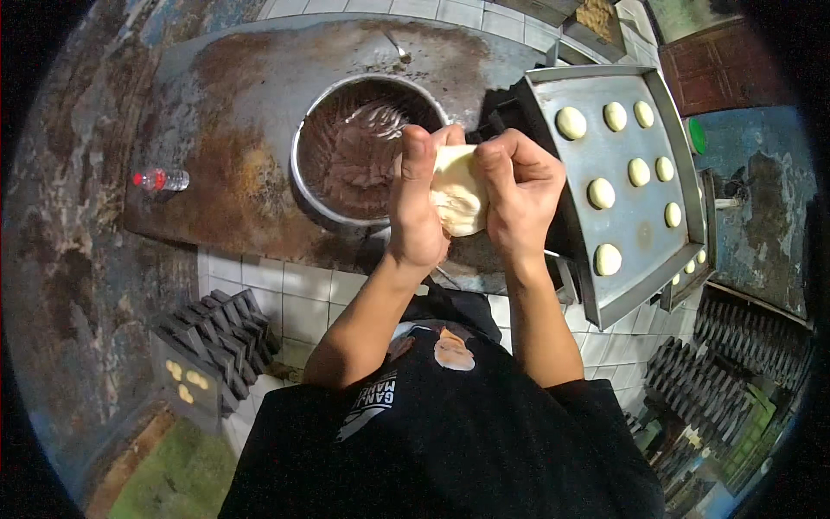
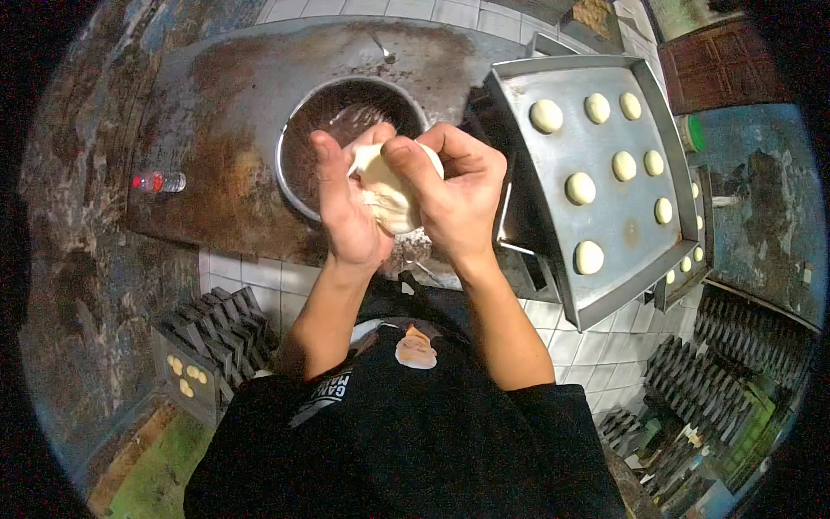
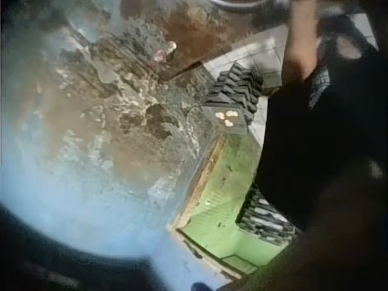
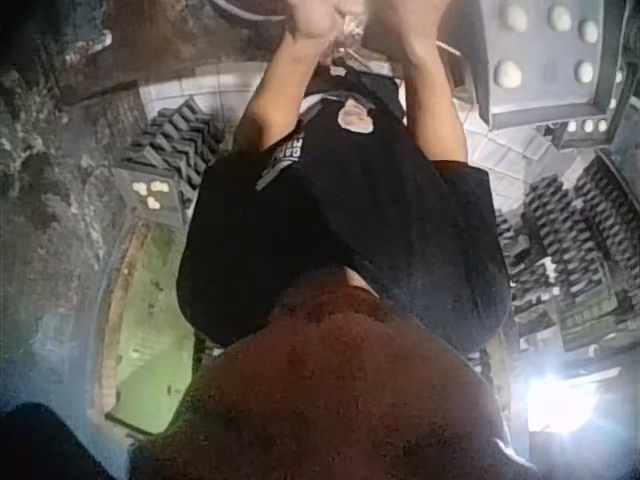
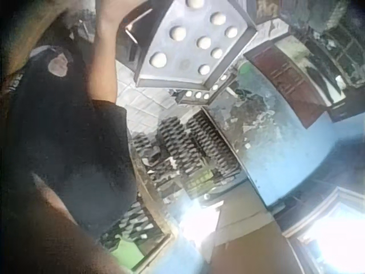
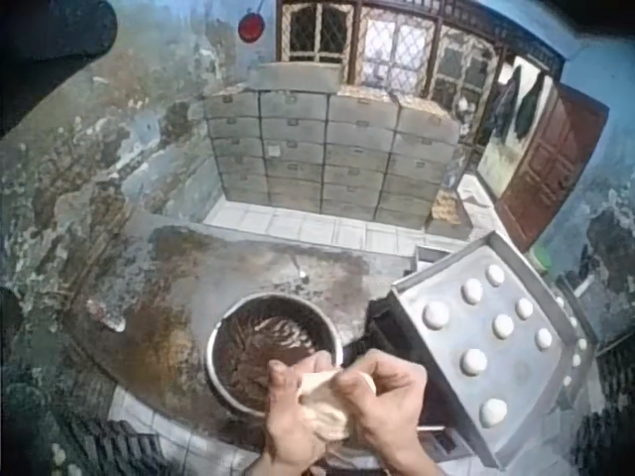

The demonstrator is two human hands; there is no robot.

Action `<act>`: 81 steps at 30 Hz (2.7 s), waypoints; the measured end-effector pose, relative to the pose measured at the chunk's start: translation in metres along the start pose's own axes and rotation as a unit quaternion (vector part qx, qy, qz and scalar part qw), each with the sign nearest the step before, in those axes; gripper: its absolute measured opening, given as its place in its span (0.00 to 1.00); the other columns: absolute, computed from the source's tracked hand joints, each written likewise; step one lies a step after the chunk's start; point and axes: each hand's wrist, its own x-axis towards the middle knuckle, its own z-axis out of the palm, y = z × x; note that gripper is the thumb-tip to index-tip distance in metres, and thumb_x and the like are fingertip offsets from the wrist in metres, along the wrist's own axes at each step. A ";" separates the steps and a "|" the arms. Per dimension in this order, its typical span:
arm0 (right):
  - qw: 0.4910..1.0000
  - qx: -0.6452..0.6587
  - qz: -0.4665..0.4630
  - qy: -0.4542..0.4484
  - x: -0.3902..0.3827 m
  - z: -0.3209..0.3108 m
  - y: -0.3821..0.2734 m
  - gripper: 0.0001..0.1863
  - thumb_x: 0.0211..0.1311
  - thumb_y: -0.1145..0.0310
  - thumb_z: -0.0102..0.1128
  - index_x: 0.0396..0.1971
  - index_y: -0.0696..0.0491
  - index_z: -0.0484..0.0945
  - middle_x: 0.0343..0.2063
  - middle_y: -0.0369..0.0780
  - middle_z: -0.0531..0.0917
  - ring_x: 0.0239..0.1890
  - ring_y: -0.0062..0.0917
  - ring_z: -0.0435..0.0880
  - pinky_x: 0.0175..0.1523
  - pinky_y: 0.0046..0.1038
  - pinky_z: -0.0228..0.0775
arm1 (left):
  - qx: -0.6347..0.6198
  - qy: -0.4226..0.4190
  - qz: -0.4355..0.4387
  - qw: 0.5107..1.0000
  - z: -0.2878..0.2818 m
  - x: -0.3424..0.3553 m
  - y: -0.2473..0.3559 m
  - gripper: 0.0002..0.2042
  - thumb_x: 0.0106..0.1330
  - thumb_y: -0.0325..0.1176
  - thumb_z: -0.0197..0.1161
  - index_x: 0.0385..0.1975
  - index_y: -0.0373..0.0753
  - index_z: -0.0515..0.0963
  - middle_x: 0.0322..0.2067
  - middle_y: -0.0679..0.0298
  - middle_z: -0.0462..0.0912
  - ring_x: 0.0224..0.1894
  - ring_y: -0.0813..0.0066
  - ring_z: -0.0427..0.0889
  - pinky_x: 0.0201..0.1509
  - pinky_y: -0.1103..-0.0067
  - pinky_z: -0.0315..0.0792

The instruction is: The person uses a spoon to scoop chocolate filling from a bowl, places it onto pieces of dough, and shapes the dough into balls before arranging them on a metal tray.

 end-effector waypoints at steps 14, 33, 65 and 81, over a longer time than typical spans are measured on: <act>0.977 -0.016 0.193 -0.088 0.009 0.038 -0.008 0.18 0.75 0.59 0.66 0.32 0.60 0.88 0.23 0.30 0.84 0.25 0.09 0.75 0.29 0.19 0.66 | -0.041 0.116 -0.073 0.990 -0.038 -0.004 0.042 0.18 0.80 0.51 0.56 0.38 0.42 0.78 0.31 0.71 0.80 0.34 0.84 0.80 0.39 0.81 0.75; 0.773 -0.609 0.118 -0.130 -0.107 -0.091 0.218 0.23 0.80 0.55 0.50 0.40 0.61 0.83 0.33 0.51 0.88 0.32 0.44 0.88 0.44 0.40 0.82 | 0.488 -0.161 0.046 0.857 -0.160 -0.082 0.003 0.24 0.56 0.32 0.79 0.53 0.35 0.81 0.47 0.55 0.89 0.50 0.64 0.88 0.58 0.67 0.80; 0.704 -0.528 0.167 -0.445 -0.008 0.036 0.368 0.20 0.68 0.75 0.50 0.56 0.56 0.83 0.44 0.56 0.87 0.51 0.47 0.87 0.60 0.42 0.76 | 0.622 0.233 -0.054 0.746 -0.286 -0.149 0.087 0.09 0.65 0.31 0.75 0.40 0.36 0.86 0.37 0.61 0.91 0.39 0.71 0.88 0.46 0.72 0.78; 0.807 -0.448 0.161 -0.350 -0.013 0.074 0.349 0.19 0.62 0.71 0.59 0.52 0.55 0.86 0.46 0.53 0.88 0.50 0.46 0.88 0.60 0.43 0.78 | 0.702 0.156 0.013 0.695 -0.291 -0.143 0.090 0.13 0.57 0.27 0.82 0.39 0.35 0.85 0.35 0.63 0.91 0.38 0.73 0.89 0.46 0.73 0.80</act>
